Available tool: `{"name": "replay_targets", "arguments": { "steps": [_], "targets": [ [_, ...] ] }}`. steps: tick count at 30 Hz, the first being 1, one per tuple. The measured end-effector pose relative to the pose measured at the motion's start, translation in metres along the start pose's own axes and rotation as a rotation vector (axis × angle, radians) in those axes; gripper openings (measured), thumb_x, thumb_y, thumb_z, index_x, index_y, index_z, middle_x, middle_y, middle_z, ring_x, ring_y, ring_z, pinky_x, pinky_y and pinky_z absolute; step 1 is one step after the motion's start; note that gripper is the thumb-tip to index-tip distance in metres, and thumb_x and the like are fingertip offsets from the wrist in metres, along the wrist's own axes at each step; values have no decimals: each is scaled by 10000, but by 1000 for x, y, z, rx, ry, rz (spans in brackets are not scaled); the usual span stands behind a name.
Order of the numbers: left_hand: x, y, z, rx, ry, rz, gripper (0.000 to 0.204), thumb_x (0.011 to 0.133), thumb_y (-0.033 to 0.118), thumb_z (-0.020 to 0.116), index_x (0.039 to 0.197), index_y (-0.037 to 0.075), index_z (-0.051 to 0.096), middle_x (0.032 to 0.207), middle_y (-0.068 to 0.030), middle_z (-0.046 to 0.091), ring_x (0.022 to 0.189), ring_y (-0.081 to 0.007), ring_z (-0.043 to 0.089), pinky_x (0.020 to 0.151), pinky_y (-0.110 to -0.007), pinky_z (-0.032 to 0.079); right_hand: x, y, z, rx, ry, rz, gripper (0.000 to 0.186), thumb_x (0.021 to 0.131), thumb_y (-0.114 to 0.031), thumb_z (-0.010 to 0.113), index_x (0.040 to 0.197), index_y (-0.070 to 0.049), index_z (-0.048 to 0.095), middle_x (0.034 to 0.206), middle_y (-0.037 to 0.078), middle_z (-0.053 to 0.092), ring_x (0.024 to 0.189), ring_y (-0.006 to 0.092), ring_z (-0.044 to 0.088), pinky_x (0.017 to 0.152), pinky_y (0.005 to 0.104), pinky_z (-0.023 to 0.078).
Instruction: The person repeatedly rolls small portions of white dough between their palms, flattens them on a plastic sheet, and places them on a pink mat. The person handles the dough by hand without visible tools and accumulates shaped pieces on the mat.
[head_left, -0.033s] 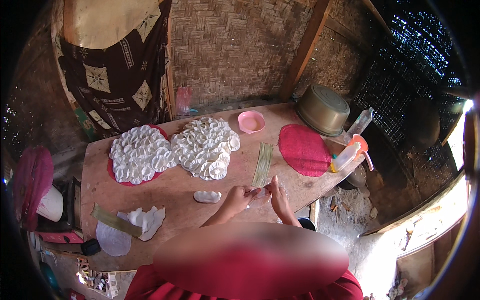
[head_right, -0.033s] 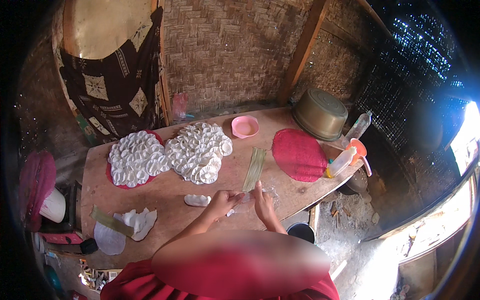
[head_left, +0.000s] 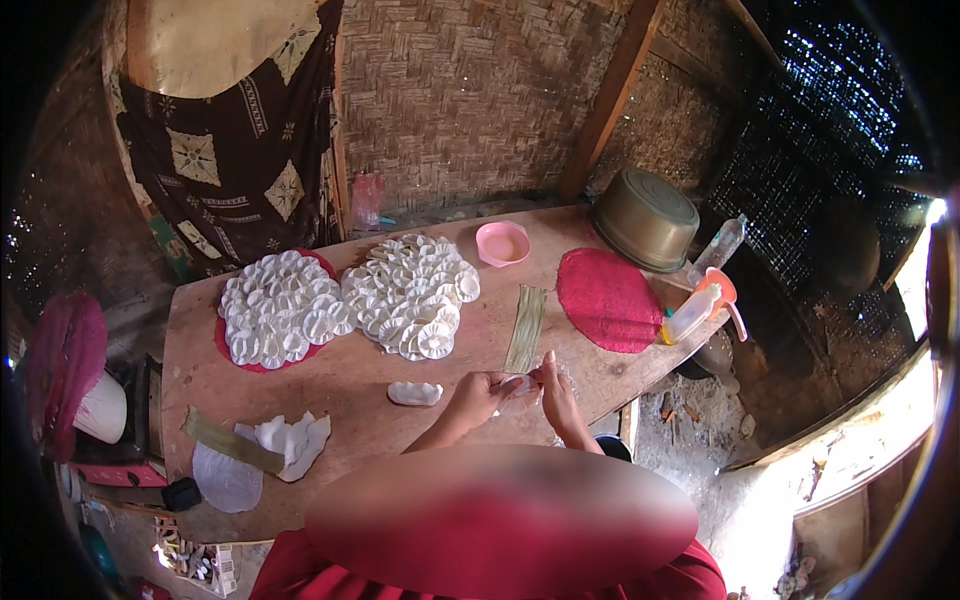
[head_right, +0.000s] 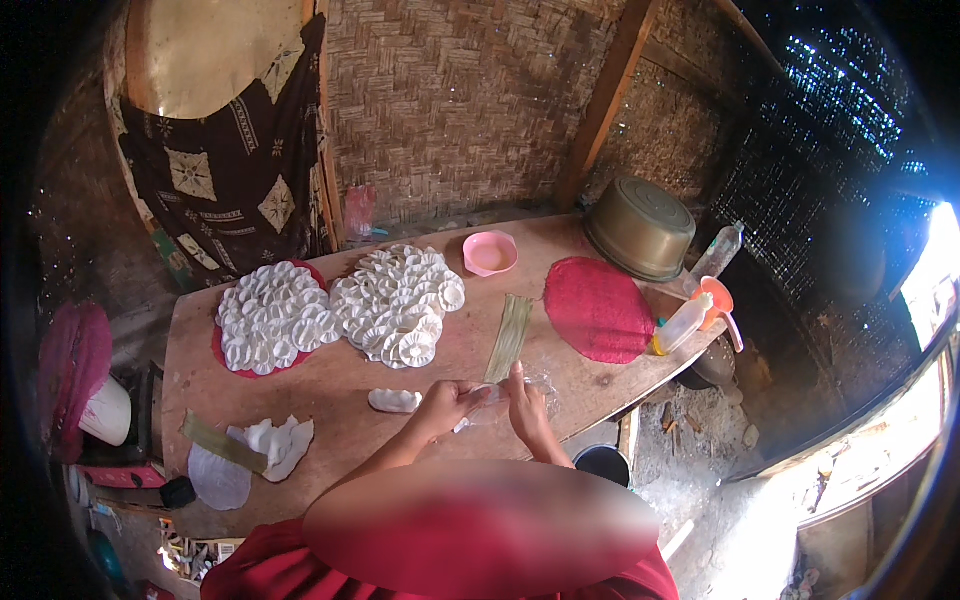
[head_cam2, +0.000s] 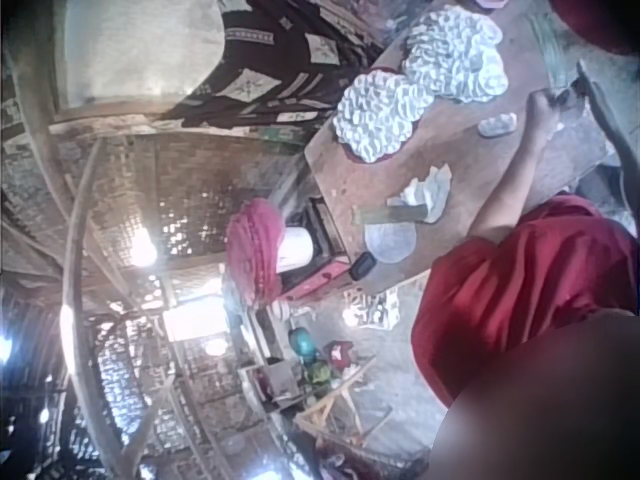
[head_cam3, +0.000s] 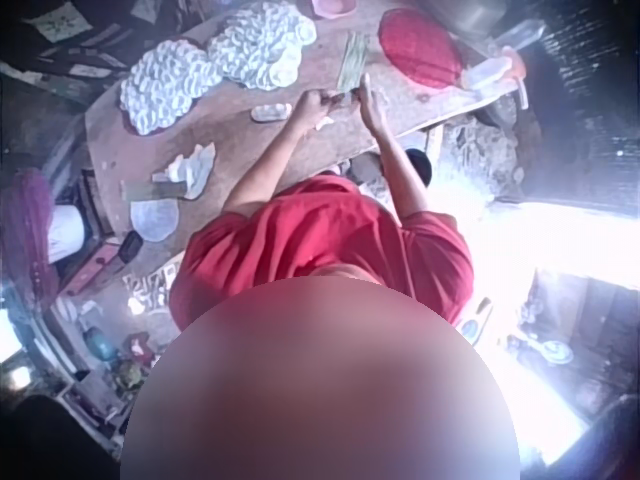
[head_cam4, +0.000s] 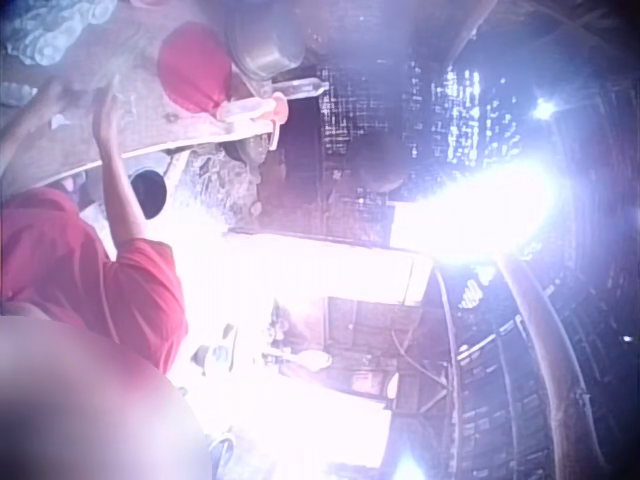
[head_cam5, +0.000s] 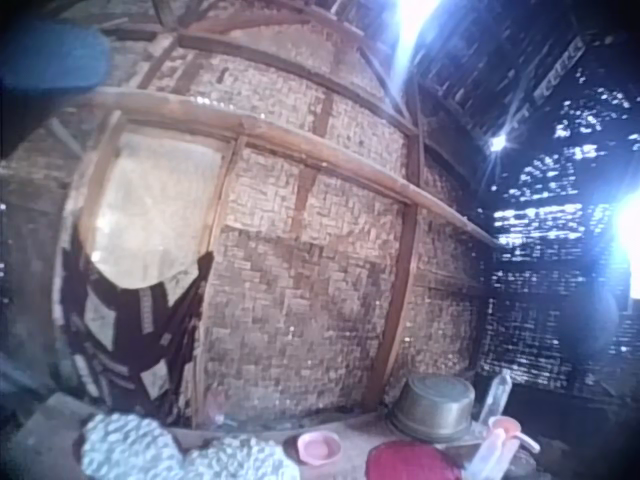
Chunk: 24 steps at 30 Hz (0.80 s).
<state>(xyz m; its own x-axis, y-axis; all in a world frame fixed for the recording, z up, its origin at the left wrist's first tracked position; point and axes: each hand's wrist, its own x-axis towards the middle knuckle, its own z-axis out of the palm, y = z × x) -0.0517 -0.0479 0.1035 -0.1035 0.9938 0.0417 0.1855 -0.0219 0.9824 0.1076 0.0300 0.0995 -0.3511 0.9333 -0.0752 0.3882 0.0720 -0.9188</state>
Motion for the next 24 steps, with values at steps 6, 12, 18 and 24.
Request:
{"name": "replay_targets", "arguments": {
  "steps": [6,12,18,24],
  "targets": [
    [-2,-1,7,116,174,185,254,928,260,624,986,33,722,652,-8,654,585,-63,522,540,-269,435,1,4,0,21,9,-5,796,973,-625,235,875,43,656,814,116,625,811,203,547,804,332,412],
    [15,-24,1,-478,166,-161,359,947,329,594,987,-16,686,868,-76,704,758,-200,677,638,-298,500,11,11,2,670,-115,183,595,986,-556,308,1181,-49,553,970,89,637,911,215,600,870,368,432],
    [18,-44,11,-877,229,-252,355,936,337,607,1066,9,643,994,-63,675,855,-123,641,783,-262,512,11,27,16,1016,-224,199,370,909,-152,639,1220,-71,456,1015,74,613,936,186,610,871,348,478],
    [23,-43,24,-853,321,-219,292,933,272,619,1064,13,646,958,-59,678,841,-118,635,786,-267,494,16,29,22,804,-75,79,444,878,-63,663,1246,-61,416,1006,83,608,912,160,605,829,308,483]
  ]
}}
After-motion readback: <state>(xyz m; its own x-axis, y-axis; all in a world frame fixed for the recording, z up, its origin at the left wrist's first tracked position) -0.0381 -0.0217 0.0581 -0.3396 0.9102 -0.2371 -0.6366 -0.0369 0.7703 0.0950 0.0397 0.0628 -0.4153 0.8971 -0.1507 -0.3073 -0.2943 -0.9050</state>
